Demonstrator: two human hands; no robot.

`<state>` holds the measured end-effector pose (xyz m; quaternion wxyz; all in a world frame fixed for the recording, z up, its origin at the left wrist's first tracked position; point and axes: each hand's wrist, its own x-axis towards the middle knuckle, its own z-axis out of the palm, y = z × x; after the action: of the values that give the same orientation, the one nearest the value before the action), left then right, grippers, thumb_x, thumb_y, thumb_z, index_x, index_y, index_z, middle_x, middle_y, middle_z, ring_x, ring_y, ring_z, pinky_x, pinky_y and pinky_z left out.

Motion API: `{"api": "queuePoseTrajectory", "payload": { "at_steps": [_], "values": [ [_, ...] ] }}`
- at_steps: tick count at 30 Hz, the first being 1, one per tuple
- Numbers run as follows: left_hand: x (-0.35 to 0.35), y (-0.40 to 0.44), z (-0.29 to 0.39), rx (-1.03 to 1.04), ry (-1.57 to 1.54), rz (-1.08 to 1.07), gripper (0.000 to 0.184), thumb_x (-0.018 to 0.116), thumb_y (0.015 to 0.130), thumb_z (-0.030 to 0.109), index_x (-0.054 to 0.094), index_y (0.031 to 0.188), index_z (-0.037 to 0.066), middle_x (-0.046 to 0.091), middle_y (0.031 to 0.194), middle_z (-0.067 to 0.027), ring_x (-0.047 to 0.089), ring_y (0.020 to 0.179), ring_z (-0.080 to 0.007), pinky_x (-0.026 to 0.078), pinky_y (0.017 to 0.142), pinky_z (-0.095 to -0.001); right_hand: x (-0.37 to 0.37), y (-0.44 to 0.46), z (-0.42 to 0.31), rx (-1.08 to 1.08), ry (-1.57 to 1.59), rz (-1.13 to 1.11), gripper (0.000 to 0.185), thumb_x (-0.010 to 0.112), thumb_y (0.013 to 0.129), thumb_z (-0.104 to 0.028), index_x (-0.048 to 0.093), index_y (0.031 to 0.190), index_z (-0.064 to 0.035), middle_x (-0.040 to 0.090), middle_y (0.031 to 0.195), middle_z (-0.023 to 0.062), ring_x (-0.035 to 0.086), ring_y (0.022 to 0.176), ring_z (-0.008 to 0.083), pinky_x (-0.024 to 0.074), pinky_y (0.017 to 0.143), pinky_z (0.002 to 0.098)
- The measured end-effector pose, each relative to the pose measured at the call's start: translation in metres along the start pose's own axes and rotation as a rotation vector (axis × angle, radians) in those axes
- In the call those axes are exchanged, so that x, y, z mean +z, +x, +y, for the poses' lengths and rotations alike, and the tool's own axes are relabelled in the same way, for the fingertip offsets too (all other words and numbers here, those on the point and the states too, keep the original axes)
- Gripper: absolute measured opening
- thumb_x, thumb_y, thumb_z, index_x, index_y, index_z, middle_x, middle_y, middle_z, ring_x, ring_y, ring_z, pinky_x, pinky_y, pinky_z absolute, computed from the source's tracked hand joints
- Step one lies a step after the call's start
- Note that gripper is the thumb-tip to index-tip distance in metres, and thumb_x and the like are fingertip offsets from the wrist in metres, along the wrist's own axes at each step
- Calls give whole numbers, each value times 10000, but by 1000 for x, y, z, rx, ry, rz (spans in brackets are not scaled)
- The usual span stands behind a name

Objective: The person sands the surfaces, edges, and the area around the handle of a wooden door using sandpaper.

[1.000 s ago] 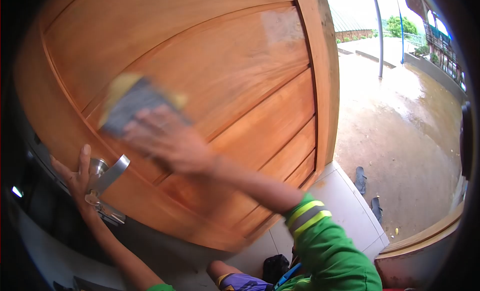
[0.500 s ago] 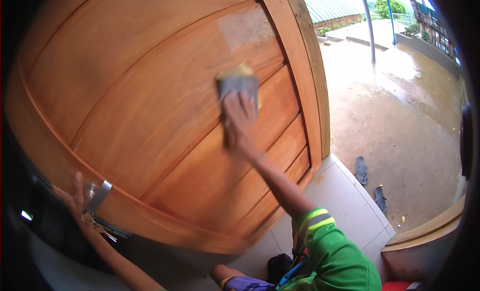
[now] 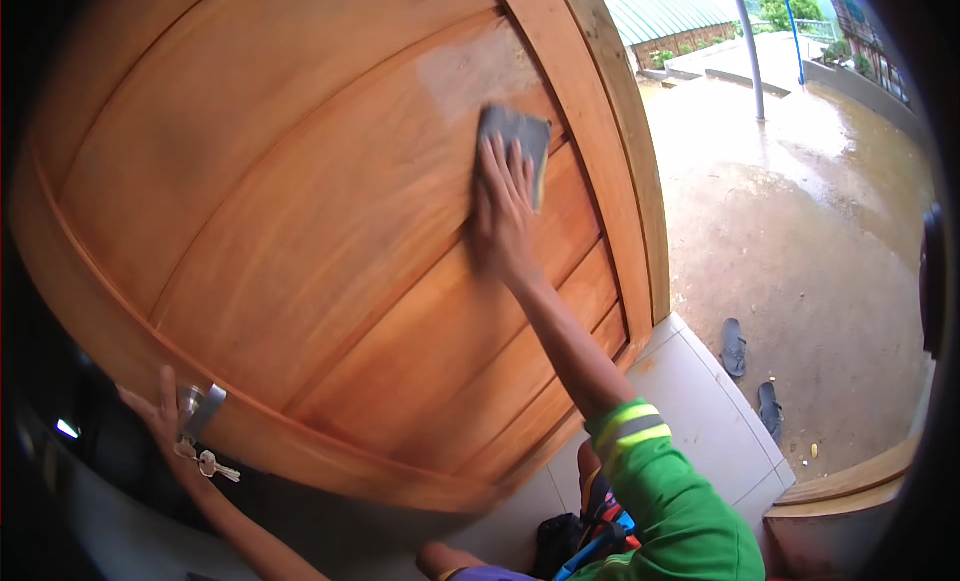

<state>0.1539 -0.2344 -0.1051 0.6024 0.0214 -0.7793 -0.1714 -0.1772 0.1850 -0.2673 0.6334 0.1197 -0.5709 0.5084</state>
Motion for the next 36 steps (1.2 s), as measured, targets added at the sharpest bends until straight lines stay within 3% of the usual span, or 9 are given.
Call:
{"api": "queuePoseTrajectory", "payload": {
  "at_steps": [4, 7, 11, 14, 17, 22, 26, 31, 36],
  "values": [
    [5, -4, 23, -55, -45, 21, 848, 722, 987, 252, 187, 1589, -15, 340, 1562, -250, 404, 1391, -317, 360, 1151, -445, 48, 133, -84, -351, 172, -76, 485, 634, 981, -244, 588, 1448, -119, 453, 1575, 208, 376, 1486, 406, 268, 1242, 490],
    [-4, -1, -9, -26, 28, 23, 847, 716, 991, 252, 180, 1589, -16, 333, 1566, -257, 402, 1397, -316, 363, 1151, -443, 29, 94, -37, -448, 311, -170, 503, 656, 940, -180, 597, 1437, -139, 452, 1583, 192, 390, 1482, 398, 289, 1235, 491],
    [-11, 2, -20, 8, 47, -7, 845, 711, 993, 267, 181, 1591, -10, 330, 1568, -255, 398, 1401, -319, 362, 1153, -444, -10, 43, 32, -282, 163, -87, 687, 662, 814, -95, 547, 1490, -141, 440, 1595, 180, 421, 1476, 368, 298, 1239, 494],
    [-8, -1, -9, 2, 36, -36, 843, 706, 995, 284, 185, 1592, -5, 331, 1567, -252, 401, 1395, -322, 361, 1151, -444, -13, 63, 39, -223, 290, -123, 714, 670, 802, -139, 530, 1503, -132, 427, 1599, 192, 374, 1500, 384, 277, 1248, 495],
    [-8, -3, 8, -57, 41, -33, 845, 699, 999, 301, 181, 1595, 0, 333, 1565, -253, 405, 1389, -326, 358, 1153, -442, -18, 63, 61, -302, 69, -205, 728, 686, 824, -214, 505, 1524, -130, 410, 1606, 209, 311, 1531, 388, 240, 1257, 506],
    [-14, -2, 4, -101, 46, -30, 853, 694, 1001, 315, 173, 1604, 13, 334, 1567, -252, 403, 1395, -330, 344, 1161, -442, -15, 51, 76, -135, 75, -68, 723, 713, 878, -337, 496, 1531, -114, 390, 1613, 218, 269, 1546, 380, 187, 1274, 504],
    [-26, 5, -24, 1, 178, -81, 851, 684, 1008, 317, 161, 1612, 23, 324, 1576, -249, 392, 1407, -327, 339, 1164, -441, 4, 122, 78, -260, 144, -126, 779, 722, 881, -435, 474, 1540, -100, 356, 1624, 234, 273, 1540, 387, 206, 1275, 474],
    [-31, 5, -30, -68, 176, -82, 860, 674, 1014, 321, 143, 1615, 11, 284, 1599, -251, 364, 1434, -328, 326, 1177, -443, 8, 176, 79, -450, 157, -208, 791, 680, 916, -515, 453, 1548, -96, 357, 1628, 220, 282, 1537, 375, 212, 1276, 464],
    [-33, 1, -16, -21, 255, -91, 858, 654, 1025, 328, 131, 1627, 11, 250, 1619, -259, 347, 1448, -319, 311, 1192, -424, -2, 149, 97, -483, 166, -151, 689, 729, 909, -324, 496, 1511, -83, 415, 1597, 200, 331, 1518, 359, 246, 1269, 476]
  ]
}}
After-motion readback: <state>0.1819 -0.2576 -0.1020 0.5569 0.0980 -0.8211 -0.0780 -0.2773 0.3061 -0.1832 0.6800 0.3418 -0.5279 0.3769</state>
